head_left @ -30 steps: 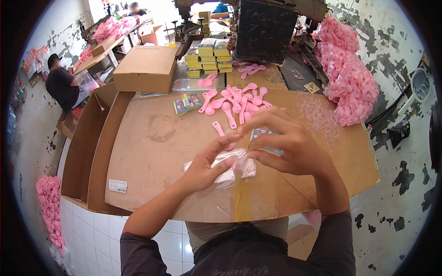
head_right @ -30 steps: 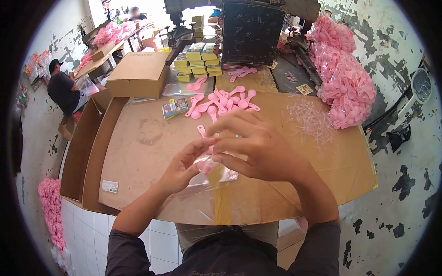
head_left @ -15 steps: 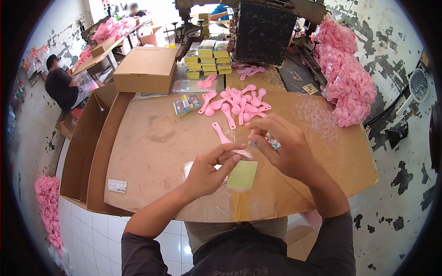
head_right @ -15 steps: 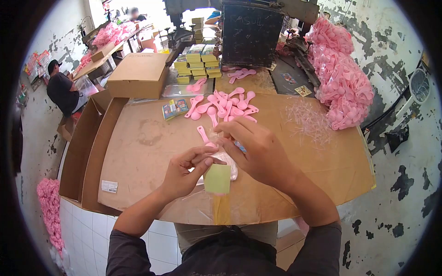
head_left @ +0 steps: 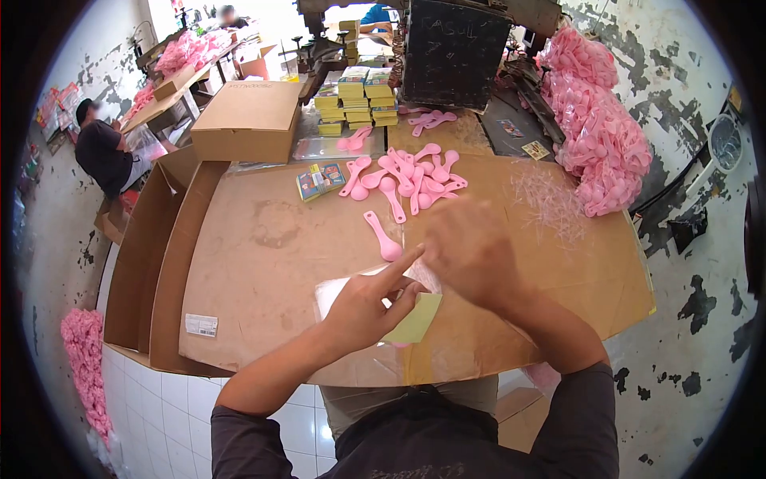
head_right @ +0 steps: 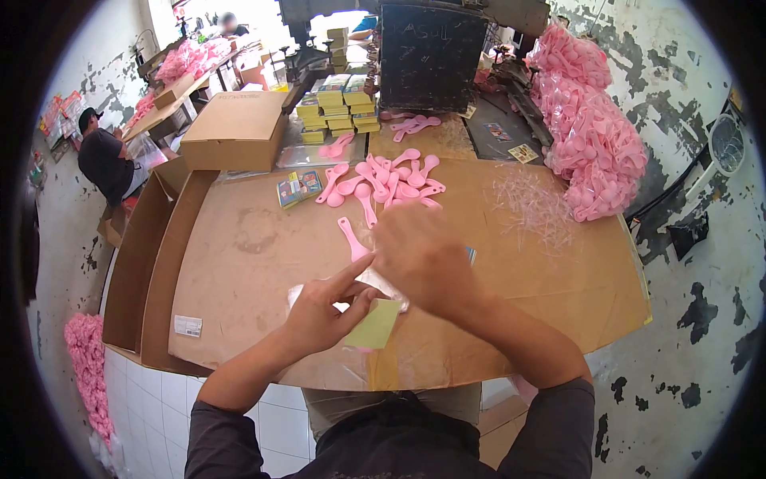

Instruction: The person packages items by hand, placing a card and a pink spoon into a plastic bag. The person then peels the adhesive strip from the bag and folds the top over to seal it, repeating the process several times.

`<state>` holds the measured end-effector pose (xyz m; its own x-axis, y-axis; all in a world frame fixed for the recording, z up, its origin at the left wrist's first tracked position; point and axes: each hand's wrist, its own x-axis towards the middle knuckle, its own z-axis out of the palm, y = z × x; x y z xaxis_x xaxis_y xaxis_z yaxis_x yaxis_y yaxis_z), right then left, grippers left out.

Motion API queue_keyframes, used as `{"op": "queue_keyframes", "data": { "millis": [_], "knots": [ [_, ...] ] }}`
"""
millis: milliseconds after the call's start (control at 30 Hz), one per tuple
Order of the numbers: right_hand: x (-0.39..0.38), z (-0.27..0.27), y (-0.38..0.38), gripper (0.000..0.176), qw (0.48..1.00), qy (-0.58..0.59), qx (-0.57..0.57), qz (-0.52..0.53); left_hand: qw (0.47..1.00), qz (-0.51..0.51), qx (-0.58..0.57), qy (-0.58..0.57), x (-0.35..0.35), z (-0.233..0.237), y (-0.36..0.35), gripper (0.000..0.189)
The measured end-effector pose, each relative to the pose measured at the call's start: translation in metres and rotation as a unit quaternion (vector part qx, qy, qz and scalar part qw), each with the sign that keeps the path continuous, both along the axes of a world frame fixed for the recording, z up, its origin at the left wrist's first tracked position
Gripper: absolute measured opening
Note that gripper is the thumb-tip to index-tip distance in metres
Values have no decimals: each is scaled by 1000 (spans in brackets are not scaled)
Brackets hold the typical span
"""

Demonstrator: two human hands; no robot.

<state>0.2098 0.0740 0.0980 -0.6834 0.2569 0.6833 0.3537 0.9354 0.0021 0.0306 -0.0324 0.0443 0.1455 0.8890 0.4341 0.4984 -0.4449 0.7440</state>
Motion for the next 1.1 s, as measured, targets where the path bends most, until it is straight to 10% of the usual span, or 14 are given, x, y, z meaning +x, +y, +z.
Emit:
{"op": "queue_keyframes", "data": {
  "millis": [67, 133, 200, 333, 467, 567, 700, 767, 967, 1100],
  "knots": [
    [17, 10, 23, 8, 986, 78, -148, -3, 995, -11, -62, -73, -4, 2, 1, 48],
    [56, 25, 46, 12, 814, 93, -562, 113, 981, -24, -125, -147, -10, 2, 3, 46],
    [127, 19, 90, 15, 672, 94, -687, 262, 957, -39, -187, -218, -16, 2, 5, 43],
    [211, -49, 178, 19, 892, 115, -435, -38, 940, -49, -175, -287, -13, -1, 8, 45],
    [241, -74, 176, 37, 945, -65, 40, -317, 947, -53, -162, -274, -12, -2, 10, 43],
    [189, -31, 129, 40, 956, -31, -27, -292, 942, -47, -173, -285, -14, -4, 13, 40],
    [101, -19, 62, 33, 890, 5, -453, -48, 932, -46, -188, -308, -9, -8, 15, 37],
    [63, -28, 25, 31, 865, 44, -485, 124, 929, -49, -189, -315, -7, -13, 17, 37],
    [31, -60, 26, 30, 721, 76, -658, 202, 927, -36, -184, -326, -13, -13, 16, 35],
    [31, -54, 22, 25, 731, 93, -650, 183, 928, -19, -194, -319, -12, -15, 17, 31]
  ]
}}
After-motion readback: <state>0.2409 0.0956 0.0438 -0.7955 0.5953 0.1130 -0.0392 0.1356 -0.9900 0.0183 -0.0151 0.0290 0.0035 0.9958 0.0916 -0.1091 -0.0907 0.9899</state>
